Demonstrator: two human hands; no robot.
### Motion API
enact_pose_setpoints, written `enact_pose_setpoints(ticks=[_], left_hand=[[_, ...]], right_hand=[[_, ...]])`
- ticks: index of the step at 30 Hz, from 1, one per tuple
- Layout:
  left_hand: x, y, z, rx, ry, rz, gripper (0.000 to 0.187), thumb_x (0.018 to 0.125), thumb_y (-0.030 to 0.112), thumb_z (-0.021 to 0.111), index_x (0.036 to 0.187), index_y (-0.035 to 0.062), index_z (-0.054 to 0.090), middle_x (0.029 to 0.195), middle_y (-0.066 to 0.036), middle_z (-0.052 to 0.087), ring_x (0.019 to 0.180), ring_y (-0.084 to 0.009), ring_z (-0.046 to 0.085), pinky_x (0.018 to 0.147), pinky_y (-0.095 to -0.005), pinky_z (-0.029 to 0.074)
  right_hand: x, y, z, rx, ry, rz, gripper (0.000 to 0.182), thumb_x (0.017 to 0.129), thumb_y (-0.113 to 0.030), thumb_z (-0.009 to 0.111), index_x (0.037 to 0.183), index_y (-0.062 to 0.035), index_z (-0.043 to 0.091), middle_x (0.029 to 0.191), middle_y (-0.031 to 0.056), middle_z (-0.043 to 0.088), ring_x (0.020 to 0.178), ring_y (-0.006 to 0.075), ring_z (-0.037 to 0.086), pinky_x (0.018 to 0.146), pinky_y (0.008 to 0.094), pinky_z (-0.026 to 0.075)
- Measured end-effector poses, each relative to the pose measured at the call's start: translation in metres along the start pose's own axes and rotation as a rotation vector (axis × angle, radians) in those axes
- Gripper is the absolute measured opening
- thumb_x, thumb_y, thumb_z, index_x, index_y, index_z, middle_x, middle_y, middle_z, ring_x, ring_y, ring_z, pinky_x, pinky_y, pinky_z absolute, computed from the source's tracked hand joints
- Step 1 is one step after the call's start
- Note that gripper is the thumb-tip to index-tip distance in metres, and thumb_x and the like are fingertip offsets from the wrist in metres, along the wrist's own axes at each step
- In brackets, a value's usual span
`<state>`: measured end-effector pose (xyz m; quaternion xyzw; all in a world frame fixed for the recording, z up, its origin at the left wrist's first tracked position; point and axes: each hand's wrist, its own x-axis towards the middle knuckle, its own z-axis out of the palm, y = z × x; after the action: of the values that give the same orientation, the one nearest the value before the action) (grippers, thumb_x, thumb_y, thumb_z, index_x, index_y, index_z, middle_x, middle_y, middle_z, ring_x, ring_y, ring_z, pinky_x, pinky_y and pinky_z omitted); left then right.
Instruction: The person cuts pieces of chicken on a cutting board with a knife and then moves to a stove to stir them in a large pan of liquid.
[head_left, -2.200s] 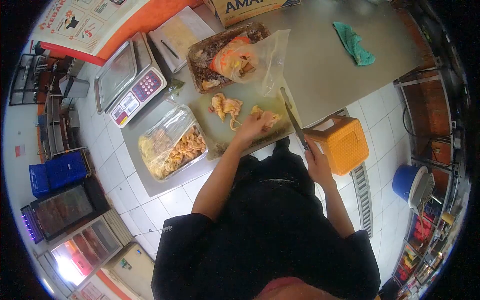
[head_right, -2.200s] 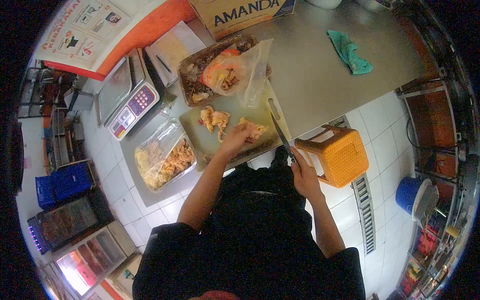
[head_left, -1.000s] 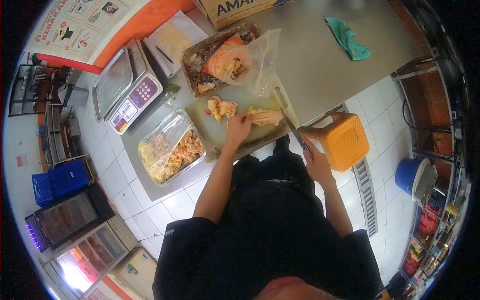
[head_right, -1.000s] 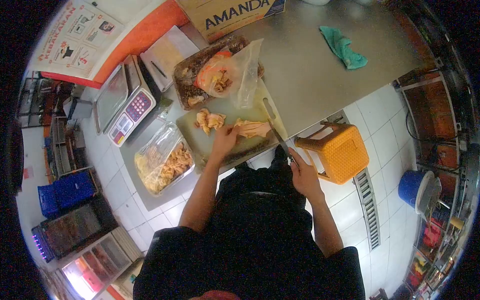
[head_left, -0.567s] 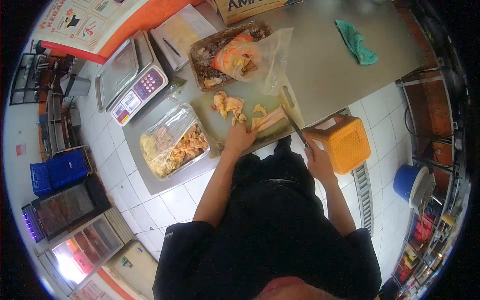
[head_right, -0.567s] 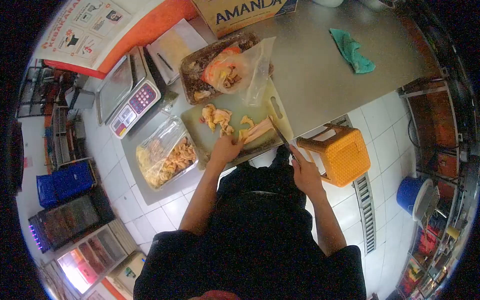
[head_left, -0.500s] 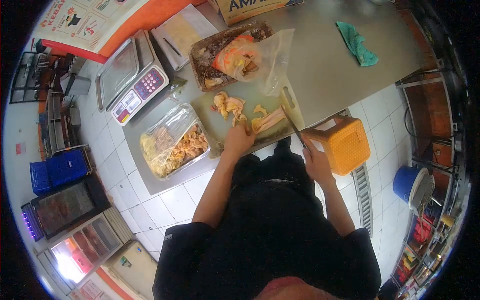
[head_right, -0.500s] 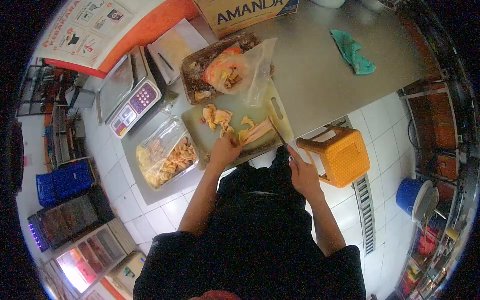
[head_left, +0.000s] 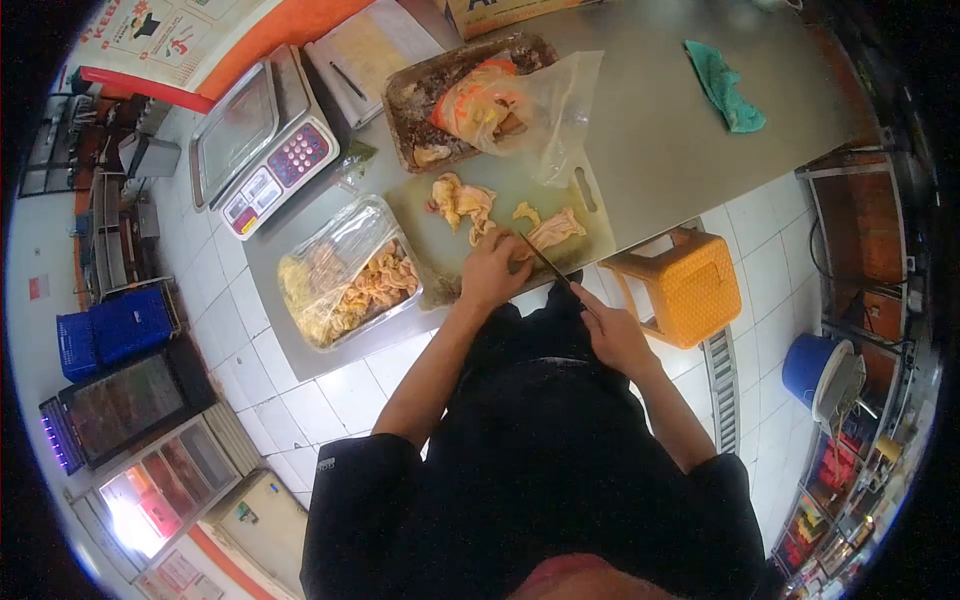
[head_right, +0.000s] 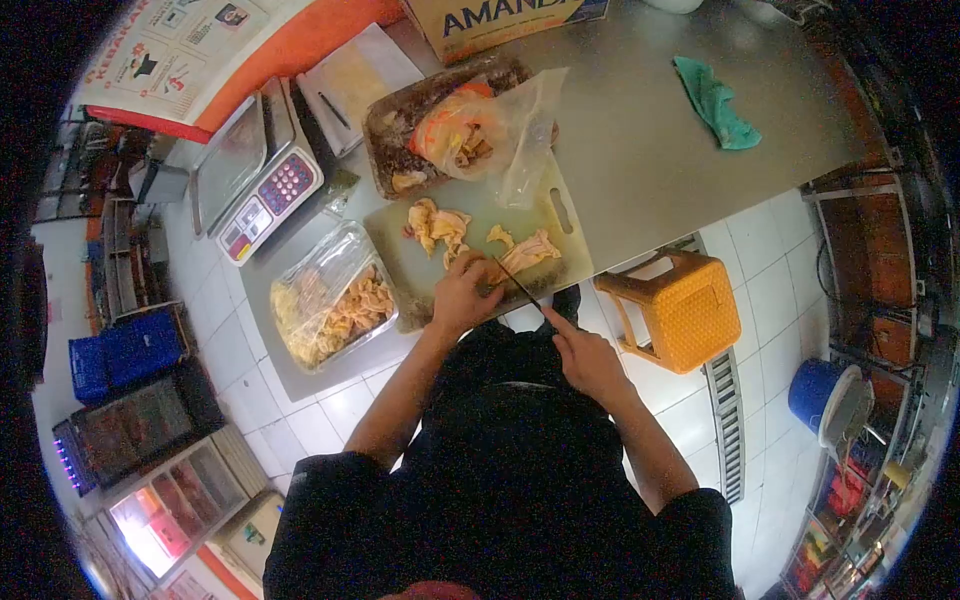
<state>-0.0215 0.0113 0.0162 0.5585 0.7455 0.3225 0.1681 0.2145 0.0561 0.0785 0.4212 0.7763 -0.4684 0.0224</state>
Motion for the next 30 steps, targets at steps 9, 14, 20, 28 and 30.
enact_pose_setpoints(ticks=[9, 14, 20, 28, 30], left_hand=[[0.000, -0.010, 0.017, 0.011, 0.074, 0.060, 0.010, 0.073, 0.012, 0.071, 0.082, 0.0101, 0.067, 0.085, -0.005, 0.063, 0.081, -0.0274, 0.062, 0.071, -0.0381, 0.050], [0.000, -0.012, 0.015, 0.018, 0.021, 0.053, 0.010, 0.073, 0.012, 0.071, 0.082, 0.0110, 0.067, 0.083, -0.006, 0.063, 0.081, -0.0277, 0.062, 0.070, -0.0387, 0.051], [0.004, -0.019, 0.003, -0.069, -0.059, -0.215, 0.012, 0.074, 0.014, 0.068, 0.085, 0.0105, 0.065, 0.086, -0.007, 0.063, 0.086, -0.0300, 0.063, 0.072, -0.0411, 0.052], [0.015, -0.005, -0.008, 0.064, -0.002, -0.103, 0.019, 0.075, 0.019, 0.068, 0.093, 0.0119, 0.066, 0.096, -0.009, 0.064, 0.089, -0.0303, 0.062, 0.075, -0.0422, 0.052], [0.015, -0.007, -0.005, 0.090, -0.051, -0.106, 0.016, 0.075, 0.020, 0.069, 0.089, 0.0119, 0.067, 0.091, -0.008, 0.065, 0.088, -0.0294, 0.063, 0.075, -0.0421, 0.052]], right_hand=[[0.035, -0.006, 0.024, -0.166, -0.044, 0.044, 0.050, 0.098, -0.021, 0.045, 0.146, -0.0261, 0.033, 0.082, 0.0281, 0.065, 0.075, 0.0478, 0.063, 0.069, 0.0577, 0.050], [0.060, -0.013, 0.030, -0.129, 0.004, -0.020, 0.046, 0.098, -0.022, 0.046, 0.144, -0.0247, 0.038, 0.081, 0.0285, 0.064, 0.078, 0.0487, 0.062, 0.074, 0.0570, 0.047], [0.001, -0.002, -0.014, -0.179, -0.173, 0.151, 0.047, 0.098, -0.020, 0.048, 0.144, -0.0246, 0.041, 0.084, 0.0256, 0.066, 0.082, 0.0466, 0.062, 0.078, 0.0536, 0.048], [-0.006, 0.011, -0.023, 0.008, -0.058, 0.012, 0.049, 0.100, -0.021, 0.045, 0.147, -0.0266, 0.034, 0.081, 0.0270, 0.064, 0.080, 0.0446, 0.064, 0.077, 0.0535, 0.049], [0.002, 0.007, -0.019, -0.023, -0.056, 0.014, 0.049, 0.100, -0.021, 0.045, 0.147, -0.0269, 0.034, 0.081, 0.0274, 0.064, 0.082, 0.0455, 0.064, 0.078, 0.0540, 0.049]])
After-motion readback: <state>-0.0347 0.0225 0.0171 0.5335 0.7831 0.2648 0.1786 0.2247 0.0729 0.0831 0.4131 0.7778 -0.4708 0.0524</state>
